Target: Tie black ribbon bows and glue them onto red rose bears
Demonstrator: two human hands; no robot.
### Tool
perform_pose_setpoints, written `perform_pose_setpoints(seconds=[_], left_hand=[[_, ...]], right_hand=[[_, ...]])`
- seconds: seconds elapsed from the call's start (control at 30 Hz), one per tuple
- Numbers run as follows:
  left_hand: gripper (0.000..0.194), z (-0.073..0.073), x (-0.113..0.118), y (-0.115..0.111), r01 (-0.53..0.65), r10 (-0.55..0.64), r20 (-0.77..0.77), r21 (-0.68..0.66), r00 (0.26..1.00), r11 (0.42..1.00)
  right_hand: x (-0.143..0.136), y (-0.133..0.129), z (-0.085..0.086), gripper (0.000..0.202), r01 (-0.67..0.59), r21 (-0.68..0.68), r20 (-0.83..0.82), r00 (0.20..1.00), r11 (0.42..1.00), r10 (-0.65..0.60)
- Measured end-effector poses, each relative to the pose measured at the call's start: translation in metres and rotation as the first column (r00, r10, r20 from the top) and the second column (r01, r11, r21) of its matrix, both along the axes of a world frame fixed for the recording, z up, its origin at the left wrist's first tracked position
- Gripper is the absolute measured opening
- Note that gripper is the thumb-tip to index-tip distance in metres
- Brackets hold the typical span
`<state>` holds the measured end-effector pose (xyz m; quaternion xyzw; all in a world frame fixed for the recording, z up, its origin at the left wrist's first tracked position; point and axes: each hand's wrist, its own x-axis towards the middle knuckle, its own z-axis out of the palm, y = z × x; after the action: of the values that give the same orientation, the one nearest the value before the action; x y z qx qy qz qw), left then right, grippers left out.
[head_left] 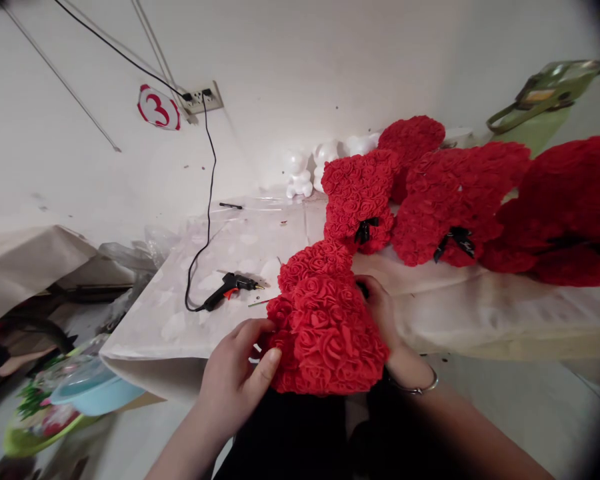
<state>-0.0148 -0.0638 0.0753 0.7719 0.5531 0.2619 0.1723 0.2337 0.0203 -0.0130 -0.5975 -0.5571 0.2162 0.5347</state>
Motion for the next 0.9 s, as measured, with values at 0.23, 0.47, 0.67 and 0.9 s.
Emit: perform_pose_setpoints(seconds=[0.23,0.47,0.67,0.9], left_hand=[[0.048,-0.006,0.001,-0.001,0.024,-0.023,-0.029,0.031,0.999,0.999],[0.083,-0.02,0.005,-0.001,0.071,-0.058,-0.097,0.137,0.994,0.988],[0.053,-0.017,0.013,0.001,0.055,-0.054,-0.011,0.225,0.998,0.973],[0.05,0.008,0.008,-0.006,0.046,-0.015,-0.089,0.351,0.996,0.935]], right_hand=[[0.002,0.01,-0.011,0.023,0.04,0.051,-0.108,0.994,0.998,-0.035],[0.001,0.008,-0.011,0.022,0.023,0.046,-0.153,0.988,0.999,-0.016],[0.001,0.009,-0.012,0.022,0.02,0.05,-0.161,0.987,0.999,-0.012],[0.001,0.012,-0.016,0.021,0.033,0.058,-0.168,0.986,0.998,-0.023]])
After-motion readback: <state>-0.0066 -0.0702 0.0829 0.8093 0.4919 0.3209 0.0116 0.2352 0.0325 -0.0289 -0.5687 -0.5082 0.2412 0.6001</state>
